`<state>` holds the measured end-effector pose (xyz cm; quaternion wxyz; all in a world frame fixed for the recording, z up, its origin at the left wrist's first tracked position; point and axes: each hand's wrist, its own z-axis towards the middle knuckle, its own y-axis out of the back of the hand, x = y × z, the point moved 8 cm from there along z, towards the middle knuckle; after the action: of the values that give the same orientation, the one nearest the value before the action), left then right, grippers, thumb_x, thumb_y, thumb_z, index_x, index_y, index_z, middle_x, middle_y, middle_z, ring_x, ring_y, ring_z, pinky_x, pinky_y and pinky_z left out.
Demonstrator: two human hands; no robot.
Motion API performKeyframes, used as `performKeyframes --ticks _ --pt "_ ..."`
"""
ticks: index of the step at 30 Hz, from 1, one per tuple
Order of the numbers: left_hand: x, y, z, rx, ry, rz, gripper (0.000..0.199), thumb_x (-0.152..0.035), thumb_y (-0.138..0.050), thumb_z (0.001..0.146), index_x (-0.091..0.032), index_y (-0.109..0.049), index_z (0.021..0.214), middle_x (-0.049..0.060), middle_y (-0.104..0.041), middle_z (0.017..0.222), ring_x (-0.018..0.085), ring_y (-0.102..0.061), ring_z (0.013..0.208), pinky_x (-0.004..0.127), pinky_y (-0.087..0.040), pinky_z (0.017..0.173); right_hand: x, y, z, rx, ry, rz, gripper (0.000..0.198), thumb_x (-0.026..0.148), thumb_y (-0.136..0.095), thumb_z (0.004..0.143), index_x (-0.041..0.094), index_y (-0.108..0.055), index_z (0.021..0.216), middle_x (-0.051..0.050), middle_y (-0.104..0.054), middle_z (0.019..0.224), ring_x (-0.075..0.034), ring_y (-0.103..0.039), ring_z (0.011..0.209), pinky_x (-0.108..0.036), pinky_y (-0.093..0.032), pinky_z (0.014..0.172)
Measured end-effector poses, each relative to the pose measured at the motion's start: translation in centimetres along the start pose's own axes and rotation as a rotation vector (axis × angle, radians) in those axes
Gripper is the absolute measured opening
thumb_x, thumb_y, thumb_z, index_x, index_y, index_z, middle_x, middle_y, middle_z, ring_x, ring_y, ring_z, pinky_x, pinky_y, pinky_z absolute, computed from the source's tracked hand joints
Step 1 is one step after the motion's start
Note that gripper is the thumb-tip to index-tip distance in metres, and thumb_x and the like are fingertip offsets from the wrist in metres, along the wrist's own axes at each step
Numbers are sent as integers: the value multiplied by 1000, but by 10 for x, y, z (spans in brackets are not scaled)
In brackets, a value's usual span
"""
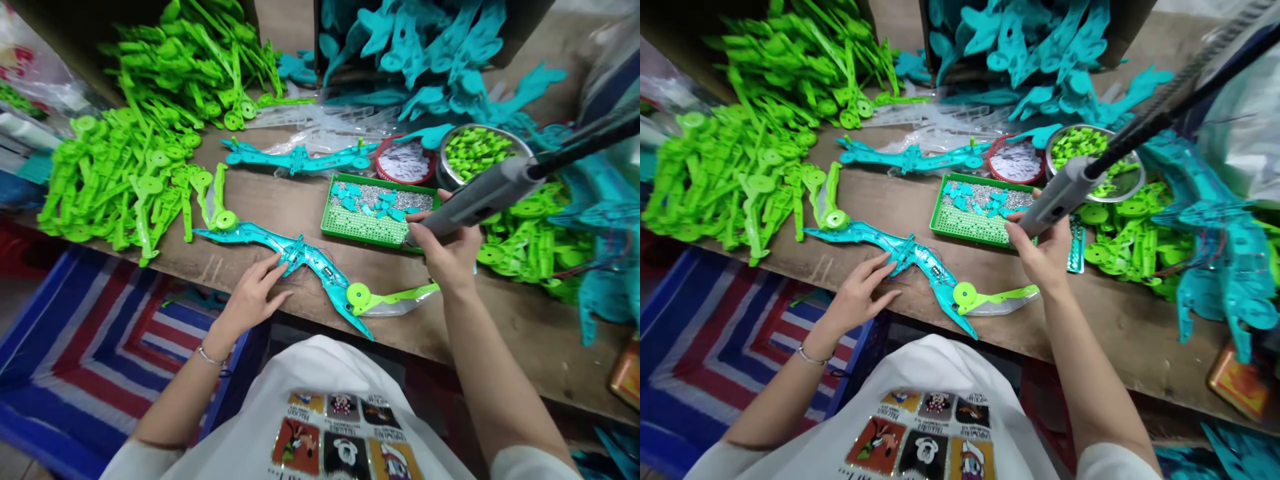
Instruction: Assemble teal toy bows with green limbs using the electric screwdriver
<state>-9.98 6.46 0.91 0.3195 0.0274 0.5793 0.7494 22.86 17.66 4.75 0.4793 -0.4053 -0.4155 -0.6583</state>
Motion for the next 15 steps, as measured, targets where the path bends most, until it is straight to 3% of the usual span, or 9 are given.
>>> performKeyframes --ticks 5,11,13,15 --pt "-23 -15 -2 -111 -16 -87 44 -18 -62 95 -16 -54 138 20 -58 132 25 -68 110 41 -59 97 -3 9 -7 -42 28 -125 60 35 -87 69 26 -52 117 -5 -70 110 -20 -70 91 -38 -58 80" --pt "-69 -21 5 -8 8 -96 55 -40 -67 93 -13 -52 138 21 -62 127 32 -67 113 46 -62 92 0 34 -39 -97 48 -381 81 39 -82 74 26 -39 142 -13 -57 134 -28 -64 114 -50 -56 93" --pt "-80 -21 9 53 -28 -122 57 -43 -67 92 -12 -52 138 19 -66 120 31 -69 107 46 -63 89 7 42 -54 -93 45 -456 76 36 -78 79 24 -41 144 -14 -57 134 -28 -64 114 -51 -55 94" --pt "-88 -23 14 98 -69 -135 56 -41 -68 92 -12 -53 137 18 -68 116 30 -70 103 45 -63 87 19 45 -70 -37 60 -562 57 32 -74 83 22 -52 135 -12 -63 122 -26 -66 103 -47 -56 88"
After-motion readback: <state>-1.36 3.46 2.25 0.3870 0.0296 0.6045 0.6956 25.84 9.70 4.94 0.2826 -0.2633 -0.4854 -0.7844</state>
